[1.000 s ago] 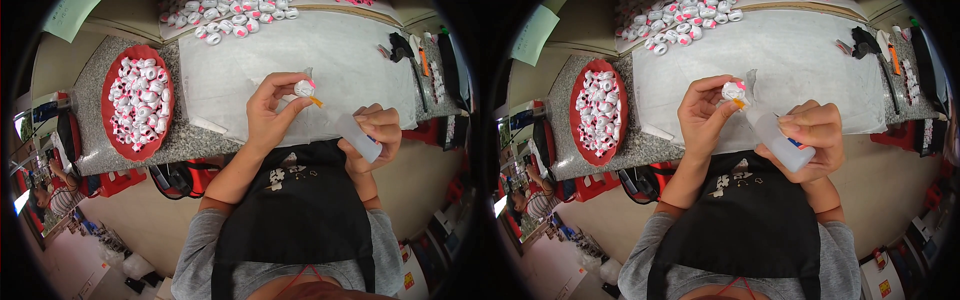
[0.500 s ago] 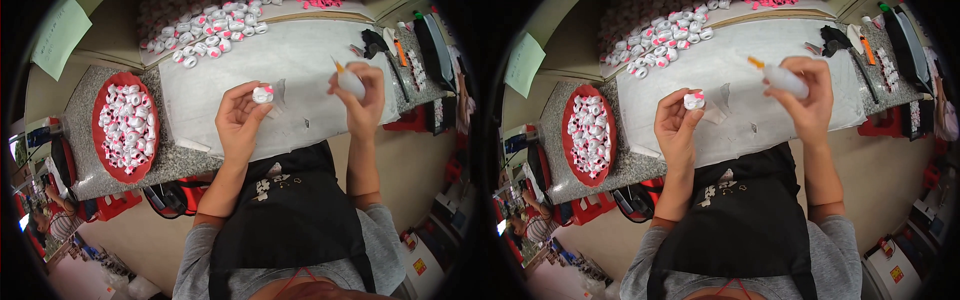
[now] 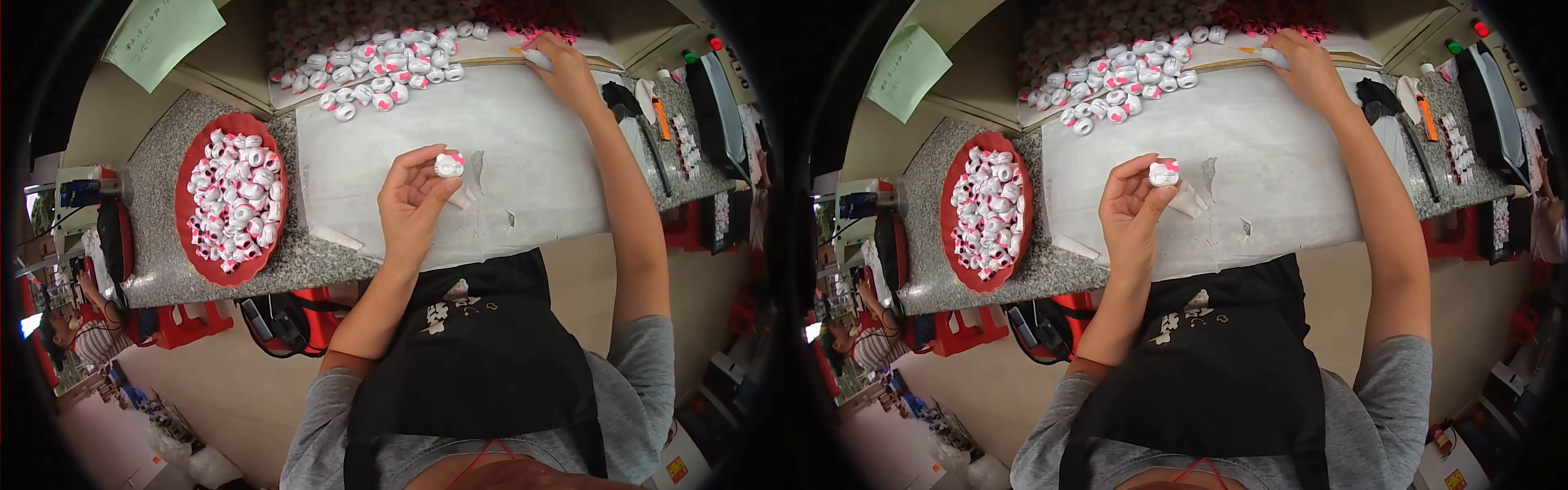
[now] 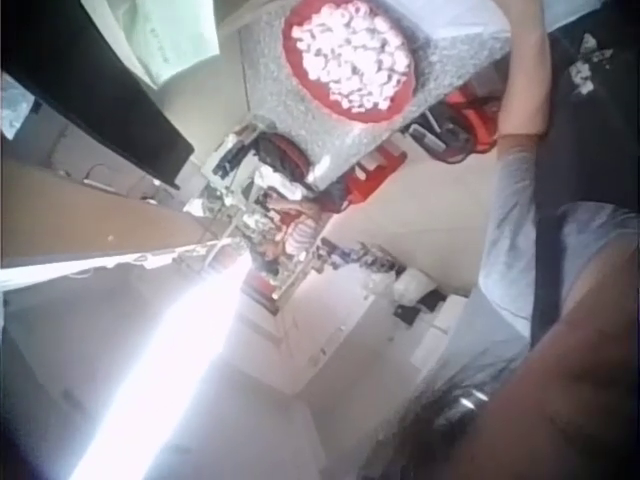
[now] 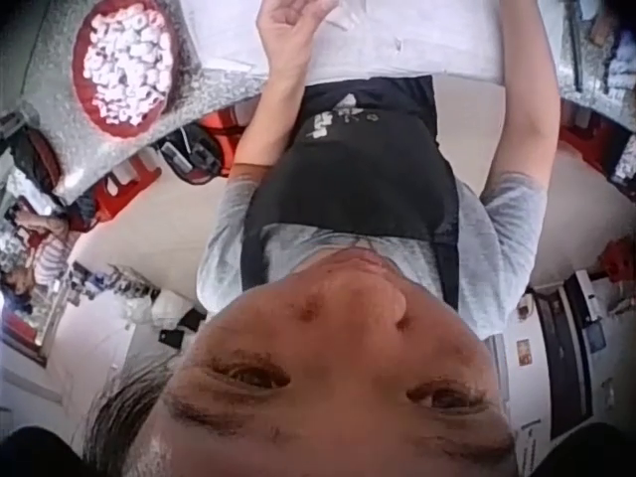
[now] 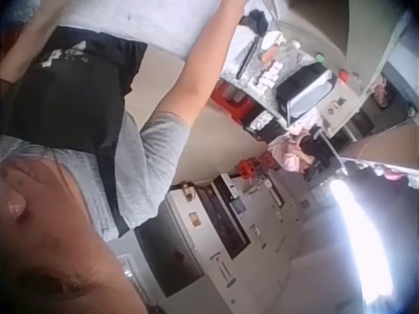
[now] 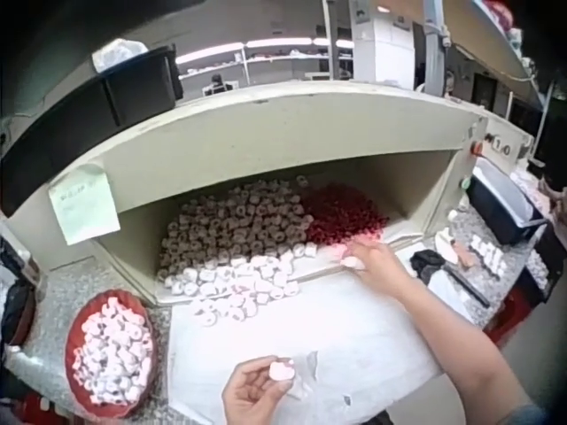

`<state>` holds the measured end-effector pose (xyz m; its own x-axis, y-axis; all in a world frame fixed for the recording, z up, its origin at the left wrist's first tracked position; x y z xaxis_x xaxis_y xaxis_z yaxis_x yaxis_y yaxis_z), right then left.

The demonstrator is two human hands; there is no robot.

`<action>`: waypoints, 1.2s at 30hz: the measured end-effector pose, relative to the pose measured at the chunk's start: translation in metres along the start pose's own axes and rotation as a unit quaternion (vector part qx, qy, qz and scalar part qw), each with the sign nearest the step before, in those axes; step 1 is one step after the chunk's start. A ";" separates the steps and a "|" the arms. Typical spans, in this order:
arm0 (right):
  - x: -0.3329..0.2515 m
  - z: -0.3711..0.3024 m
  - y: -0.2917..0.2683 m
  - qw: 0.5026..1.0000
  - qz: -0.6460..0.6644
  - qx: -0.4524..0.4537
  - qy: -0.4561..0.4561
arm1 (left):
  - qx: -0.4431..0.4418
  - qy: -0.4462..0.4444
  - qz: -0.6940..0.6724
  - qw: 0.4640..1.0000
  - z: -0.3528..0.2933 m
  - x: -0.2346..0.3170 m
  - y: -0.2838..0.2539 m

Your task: Gluing small pink bows onto white cat-shaped toy heads at a factory assembly station.

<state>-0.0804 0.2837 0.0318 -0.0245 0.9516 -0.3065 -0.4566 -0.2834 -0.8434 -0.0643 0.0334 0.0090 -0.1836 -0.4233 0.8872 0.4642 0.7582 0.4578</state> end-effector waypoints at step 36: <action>-0.136 -0.104 0.015 0.683 0.662 0.077 0.298 | -0.089 0.021 -0.006 0.996 -0.006 0.005 0.011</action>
<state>0.0085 0.1379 0.0151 -0.1616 -0.3582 -0.9196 -0.4750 -0.7885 0.3906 -0.0548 0.0365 0.0181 -0.1552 -0.4552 0.8768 0.6086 0.6551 0.4478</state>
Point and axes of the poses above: each hand's wrist, its own z-axis towards the middle knuckle, its own y-axis out of the palm, x = y × z, the point moved 7 cm from there along z, towards the middle knuckle
